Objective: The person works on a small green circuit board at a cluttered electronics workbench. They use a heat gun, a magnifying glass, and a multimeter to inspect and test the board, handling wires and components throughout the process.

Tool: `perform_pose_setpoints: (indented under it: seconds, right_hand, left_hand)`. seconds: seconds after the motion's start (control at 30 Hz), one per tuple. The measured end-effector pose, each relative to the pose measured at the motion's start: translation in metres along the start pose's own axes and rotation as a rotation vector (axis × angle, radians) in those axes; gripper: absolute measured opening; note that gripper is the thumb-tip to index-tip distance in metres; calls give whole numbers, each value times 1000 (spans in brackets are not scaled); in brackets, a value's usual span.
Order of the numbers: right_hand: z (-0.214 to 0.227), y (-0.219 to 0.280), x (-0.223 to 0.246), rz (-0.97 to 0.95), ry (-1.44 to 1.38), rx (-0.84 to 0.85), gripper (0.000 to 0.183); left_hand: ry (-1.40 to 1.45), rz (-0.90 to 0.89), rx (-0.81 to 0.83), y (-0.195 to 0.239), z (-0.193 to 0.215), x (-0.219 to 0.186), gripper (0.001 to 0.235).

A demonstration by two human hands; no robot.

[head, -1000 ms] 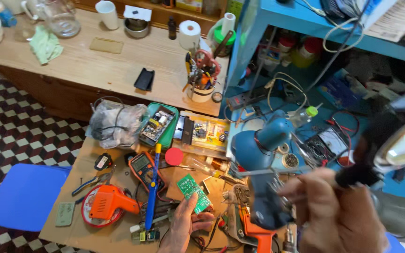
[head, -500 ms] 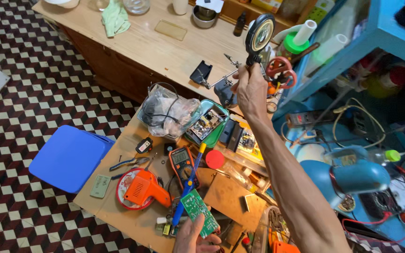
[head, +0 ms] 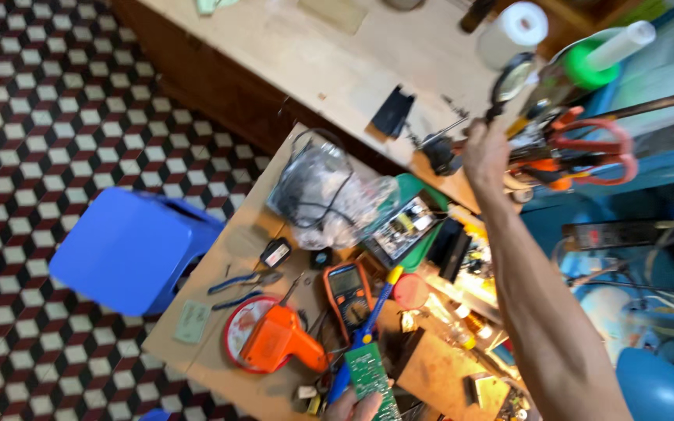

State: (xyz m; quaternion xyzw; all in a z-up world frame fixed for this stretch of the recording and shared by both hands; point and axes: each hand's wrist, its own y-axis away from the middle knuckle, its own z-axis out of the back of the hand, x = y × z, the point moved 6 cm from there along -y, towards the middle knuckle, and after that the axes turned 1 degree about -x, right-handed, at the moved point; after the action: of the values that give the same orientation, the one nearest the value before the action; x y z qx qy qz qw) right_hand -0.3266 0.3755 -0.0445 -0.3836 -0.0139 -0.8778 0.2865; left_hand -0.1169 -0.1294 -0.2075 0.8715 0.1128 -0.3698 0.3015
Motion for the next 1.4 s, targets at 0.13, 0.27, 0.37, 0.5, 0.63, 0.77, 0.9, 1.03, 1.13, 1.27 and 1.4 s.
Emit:
perform_pose_setpoints:
  seconds: [0.13,0.27,0.37,0.5,0.63,0.77,0.9,1.03,1.13,1.27,1.4]
  right_hand:
    - [-13,-1,-50,-254,-179,-5,27]
    - [-17,5,-53,-323,-347,86,28]
    - [1,29,-26,-282,-257,97,39]
    - [53,108,50,37,-328,-22,36]
    - [76,251,98,4,-224,114,27]
    - [46,343,91,-281,-275,402,25]
    - [13,393,78,-36,115,464,27]
    - [-32,430,54,-120,310,559,38]
    - [-47,432,44,-223,350,454,46]
    - [-55,440,40,-240,351,370,40]
    - [-47,451,55,-143,230,255,26]
  left_hand:
    - [43,245,20,15,-3,-21,47]
    - [-5,-14,49,23,-6,-78,52]
    - [107,388,41,47,-4,-80,55]
    - [166,346,-71,51,0,-102,48]
    - [86,261,-222,77,18,-128,42]
    - [2,165,-437,124,33,-149,44]
    - [102,62,-541,167,23,-159,46]
    - [107,66,-586,193,19,-158,47]
    - [85,102,-528,182,27,-165,49]
    - [21,111,-422,166,44,-184,49]
    - [-42,134,-349,143,60,-209,47]
